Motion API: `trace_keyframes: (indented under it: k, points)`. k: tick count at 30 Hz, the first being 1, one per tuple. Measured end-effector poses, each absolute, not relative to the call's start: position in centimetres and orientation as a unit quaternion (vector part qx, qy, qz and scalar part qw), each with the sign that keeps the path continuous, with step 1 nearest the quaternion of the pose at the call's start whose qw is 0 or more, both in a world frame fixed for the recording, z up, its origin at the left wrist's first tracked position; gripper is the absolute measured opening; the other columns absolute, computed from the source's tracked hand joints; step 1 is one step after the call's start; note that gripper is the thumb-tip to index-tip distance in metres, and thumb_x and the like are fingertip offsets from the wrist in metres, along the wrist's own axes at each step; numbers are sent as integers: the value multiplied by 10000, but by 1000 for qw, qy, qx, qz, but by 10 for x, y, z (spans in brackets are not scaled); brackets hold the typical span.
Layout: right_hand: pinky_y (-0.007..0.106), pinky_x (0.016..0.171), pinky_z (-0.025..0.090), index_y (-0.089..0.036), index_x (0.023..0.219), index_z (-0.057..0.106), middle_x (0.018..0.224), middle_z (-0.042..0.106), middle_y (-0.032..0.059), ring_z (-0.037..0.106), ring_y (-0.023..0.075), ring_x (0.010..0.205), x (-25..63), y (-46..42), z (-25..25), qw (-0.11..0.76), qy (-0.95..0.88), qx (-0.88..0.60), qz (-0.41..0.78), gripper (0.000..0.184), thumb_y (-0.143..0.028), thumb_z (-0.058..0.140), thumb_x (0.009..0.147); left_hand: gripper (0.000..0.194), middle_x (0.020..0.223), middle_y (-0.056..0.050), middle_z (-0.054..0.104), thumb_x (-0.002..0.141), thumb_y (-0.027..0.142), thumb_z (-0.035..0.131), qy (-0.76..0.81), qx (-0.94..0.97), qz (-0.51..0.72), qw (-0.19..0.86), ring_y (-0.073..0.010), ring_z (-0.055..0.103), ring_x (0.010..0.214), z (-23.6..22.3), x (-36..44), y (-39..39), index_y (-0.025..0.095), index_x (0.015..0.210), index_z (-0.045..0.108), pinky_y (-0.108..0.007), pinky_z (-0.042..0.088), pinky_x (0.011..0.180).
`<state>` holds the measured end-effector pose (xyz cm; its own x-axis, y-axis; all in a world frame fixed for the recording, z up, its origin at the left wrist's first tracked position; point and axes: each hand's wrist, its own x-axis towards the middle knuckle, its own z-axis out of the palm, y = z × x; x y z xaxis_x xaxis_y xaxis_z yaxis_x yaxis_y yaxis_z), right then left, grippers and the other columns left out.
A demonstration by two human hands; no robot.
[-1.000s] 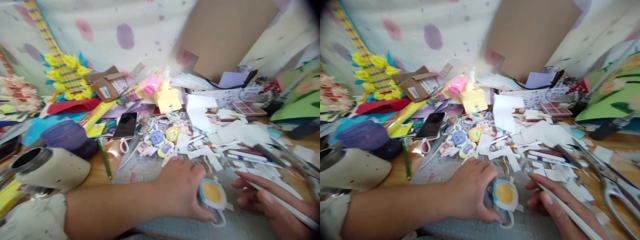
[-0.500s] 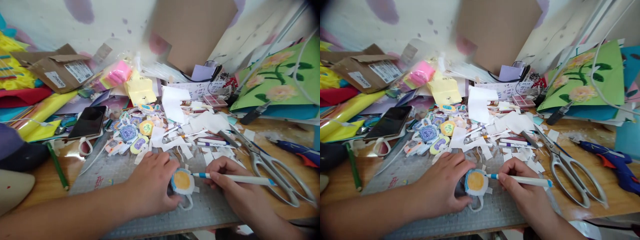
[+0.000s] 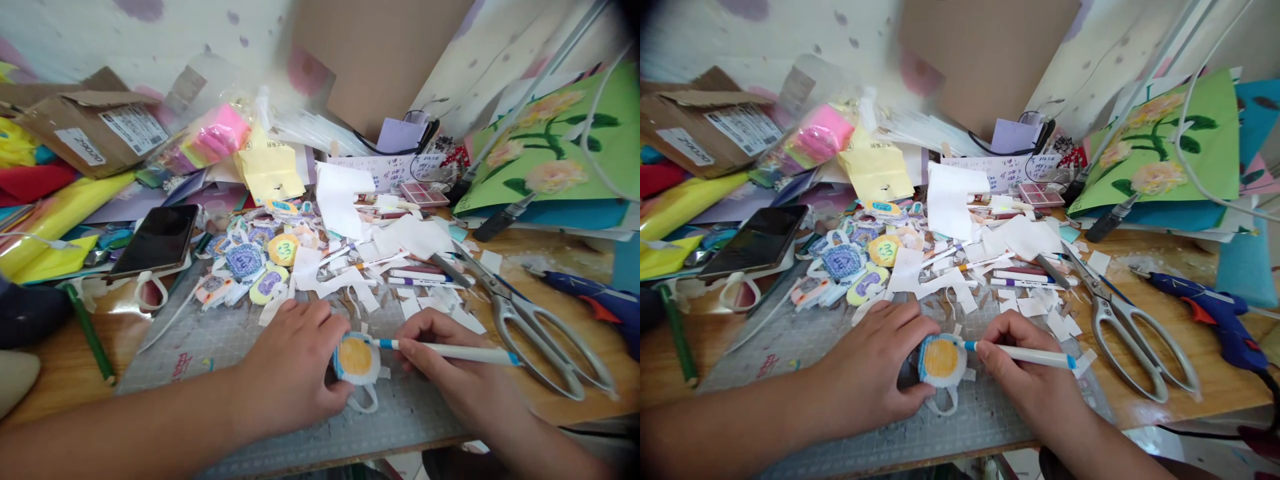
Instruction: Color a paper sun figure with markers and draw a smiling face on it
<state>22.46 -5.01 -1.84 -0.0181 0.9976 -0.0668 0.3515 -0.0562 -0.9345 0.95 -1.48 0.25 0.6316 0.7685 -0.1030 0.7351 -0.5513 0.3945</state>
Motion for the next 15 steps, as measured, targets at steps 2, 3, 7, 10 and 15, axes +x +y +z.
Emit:
trace_keyframes:
  k: [2, 3, 7, 10, 15]
  points:
    - [260, 489, 384, -215, 647, 580, 555, 575, -15, 509, 156, 531, 225, -50, -18, 377, -581, -581, 427, 186, -320, 609, 797, 396, 956, -58, 554, 656, 358, 677, 428, 880, 47, 202, -280, 520, 930, 1, 9, -15, 212, 1012, 582, -479, 367, 855]
    - [259, 490, 388, -213, 648, 577, 557, 576, -14, 513, 156, 533, 226, -49, -19, 377, -584, -574, 433, 188, -319, 603, 802, 398, 955, -57, 553, 655, 356, 677, 427, 880, 49, 201, -278, 519, 929, 0, 9, -16, 212, 1013, 581, -477, 366, 855]
    - [248, 500, 400, -213, 709, 585, 592, 596, -13, 530, 153, 552, 228, -48, -20, 360, -581, -577, 447, 171, -341, 604, 820, 394, 955, -52, 550, 660, 362, 675, 424, 882, 50, 198, -274, 520, 925, -1, 9, -17, 215, 1012, 577, -475, 364, 854]
    - [241, 489, 378, -215, 667, 573, 568, 575, -23, 503, 144, 535, 228, -47, -22, 363, -582, -578, 441, 183, -322, 605, 812, 395, 958, -56, 552, 661, 362, 673, 426, 881, 47, 199, -276, 520, 932, 0, 8, -16, 212, 1014, 577, -477, 361, 859]
    - [246, 481, 367, -216, 674, 576, 567, 579, -20, 510, 151, 529, 228, -48, -22, 378, -563, -582, 448, 176, -329, 603, 806, 393, 967, -61, 552, 672, 363, 663, 422, 882, 43, 206, -277, 520, 939, 1, 8, -15, 211, 1024, 578, -477, 359, 864]
